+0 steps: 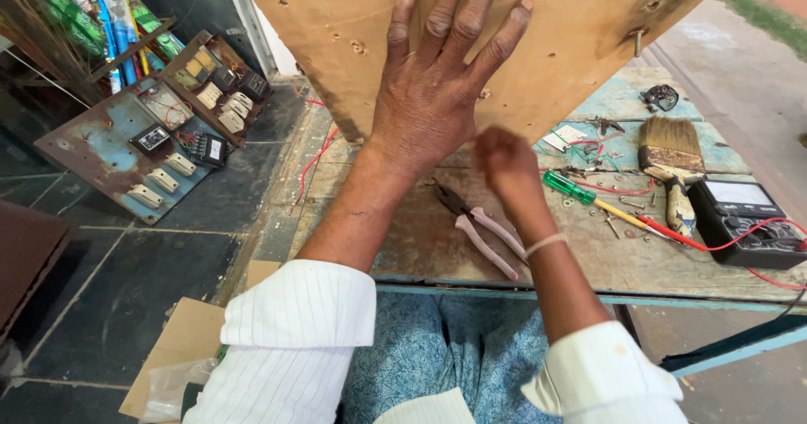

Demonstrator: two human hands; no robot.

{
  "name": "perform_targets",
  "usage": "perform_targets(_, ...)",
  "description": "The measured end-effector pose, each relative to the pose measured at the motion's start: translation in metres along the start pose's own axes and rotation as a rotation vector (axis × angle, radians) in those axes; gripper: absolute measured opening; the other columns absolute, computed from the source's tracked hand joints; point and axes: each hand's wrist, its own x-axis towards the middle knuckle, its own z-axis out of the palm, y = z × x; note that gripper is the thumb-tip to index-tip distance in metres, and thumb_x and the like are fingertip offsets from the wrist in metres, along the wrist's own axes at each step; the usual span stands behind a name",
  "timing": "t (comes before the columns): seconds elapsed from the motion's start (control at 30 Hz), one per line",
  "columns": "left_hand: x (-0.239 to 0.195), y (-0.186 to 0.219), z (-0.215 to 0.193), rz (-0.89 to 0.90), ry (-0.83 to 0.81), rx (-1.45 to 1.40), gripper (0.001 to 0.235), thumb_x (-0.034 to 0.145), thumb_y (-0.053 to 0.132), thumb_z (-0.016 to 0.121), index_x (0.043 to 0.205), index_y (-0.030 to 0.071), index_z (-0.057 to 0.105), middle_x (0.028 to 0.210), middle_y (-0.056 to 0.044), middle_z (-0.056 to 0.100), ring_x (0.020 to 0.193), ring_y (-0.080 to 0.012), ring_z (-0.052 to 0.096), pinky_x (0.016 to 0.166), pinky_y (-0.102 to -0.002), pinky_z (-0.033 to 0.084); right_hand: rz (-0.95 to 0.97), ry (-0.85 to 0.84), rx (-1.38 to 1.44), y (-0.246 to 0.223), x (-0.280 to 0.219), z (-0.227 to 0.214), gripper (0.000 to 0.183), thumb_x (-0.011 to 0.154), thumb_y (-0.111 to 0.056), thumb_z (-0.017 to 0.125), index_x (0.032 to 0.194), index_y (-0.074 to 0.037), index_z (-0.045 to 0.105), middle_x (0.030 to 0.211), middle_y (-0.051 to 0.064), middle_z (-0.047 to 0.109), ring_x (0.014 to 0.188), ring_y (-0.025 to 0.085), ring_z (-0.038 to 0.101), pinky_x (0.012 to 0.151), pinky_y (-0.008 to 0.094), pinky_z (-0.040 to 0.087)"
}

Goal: The person wires an electrical component by hand and with a screwdriver. They insert wires into the terminals of a black component and tighten the screws to secure the connections.

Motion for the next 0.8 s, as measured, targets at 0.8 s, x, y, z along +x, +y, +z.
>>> perform_targets(0.8, -0.001, 0.002, 0.002, 0.007, 0.035, -0.008, 0.078, 0.093, 0.008, 0.066, 0.164, 0.023, 0.037, 0.171, -0.005, 0.015, 0.16, -0.026, 0.012, 0.131, -0.056, 0.007, 0.334, -0.13, 1.281, -0.022, 0.038, 0.003, 0.016, 0.099, -0.019, 0.054, 0.1, -0.008, 0.065, 0.086, 0.004, 0.075, 0.075, 0.012, 0.072, 0.064, 0.024, 0.059)
